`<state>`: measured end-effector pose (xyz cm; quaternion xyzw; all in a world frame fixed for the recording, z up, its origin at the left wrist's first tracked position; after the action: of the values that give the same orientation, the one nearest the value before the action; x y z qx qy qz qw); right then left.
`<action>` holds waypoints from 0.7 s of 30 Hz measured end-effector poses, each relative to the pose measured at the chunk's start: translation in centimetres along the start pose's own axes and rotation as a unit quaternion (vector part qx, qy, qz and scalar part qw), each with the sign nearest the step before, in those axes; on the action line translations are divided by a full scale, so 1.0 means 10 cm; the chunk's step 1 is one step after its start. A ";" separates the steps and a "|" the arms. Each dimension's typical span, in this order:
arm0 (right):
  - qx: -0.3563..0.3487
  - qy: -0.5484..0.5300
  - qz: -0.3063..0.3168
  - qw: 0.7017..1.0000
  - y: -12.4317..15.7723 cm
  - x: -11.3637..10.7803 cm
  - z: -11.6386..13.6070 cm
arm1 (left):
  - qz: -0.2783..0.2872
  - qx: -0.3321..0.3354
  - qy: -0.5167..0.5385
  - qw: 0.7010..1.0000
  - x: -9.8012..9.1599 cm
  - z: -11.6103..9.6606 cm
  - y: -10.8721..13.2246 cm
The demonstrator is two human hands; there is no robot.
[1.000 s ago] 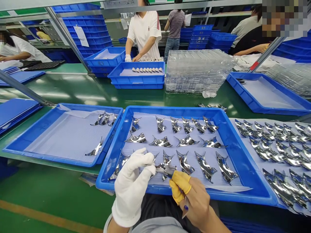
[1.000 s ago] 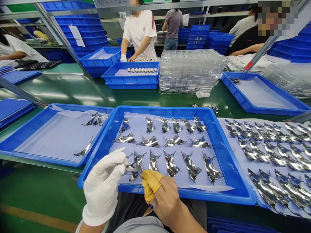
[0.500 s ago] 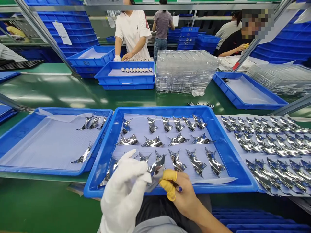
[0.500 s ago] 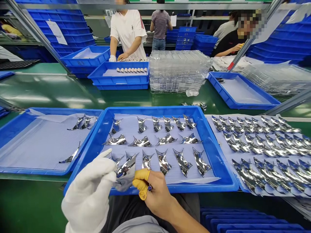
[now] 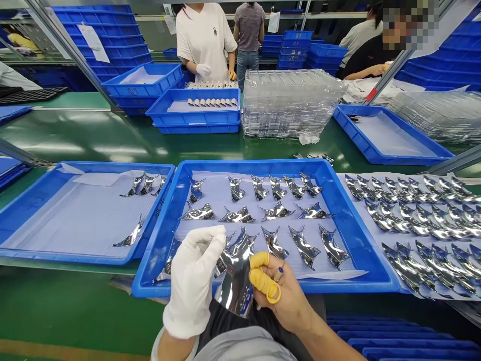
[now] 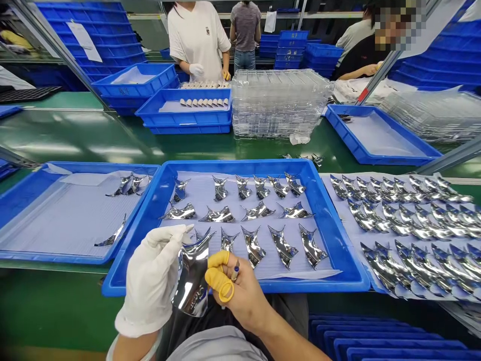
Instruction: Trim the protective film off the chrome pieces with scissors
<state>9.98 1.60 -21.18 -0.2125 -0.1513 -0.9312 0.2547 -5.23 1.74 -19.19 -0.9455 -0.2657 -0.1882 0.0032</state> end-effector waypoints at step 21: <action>0.021 -0.034 -0.023 0.999 -0.09 0.01 -0.05 | 0.063 0.003 0.001 0.998 0.02 -0.03 -0.05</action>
<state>9.25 2.05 -21.72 -0.2353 -0.1845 -0.9257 0.2318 -5.43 2.24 -18.86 -0.9602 -0.2062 -0.1878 0.0177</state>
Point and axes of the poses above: each hand's wrist, its own y-axis away from the middle knuckle, its own x-axis out of the palm, z = x × y, the point moved 5 cm from there along -y, towards the middle knuckle, and after that the axes turned 12 degrees about y, right-handed, at the moved point
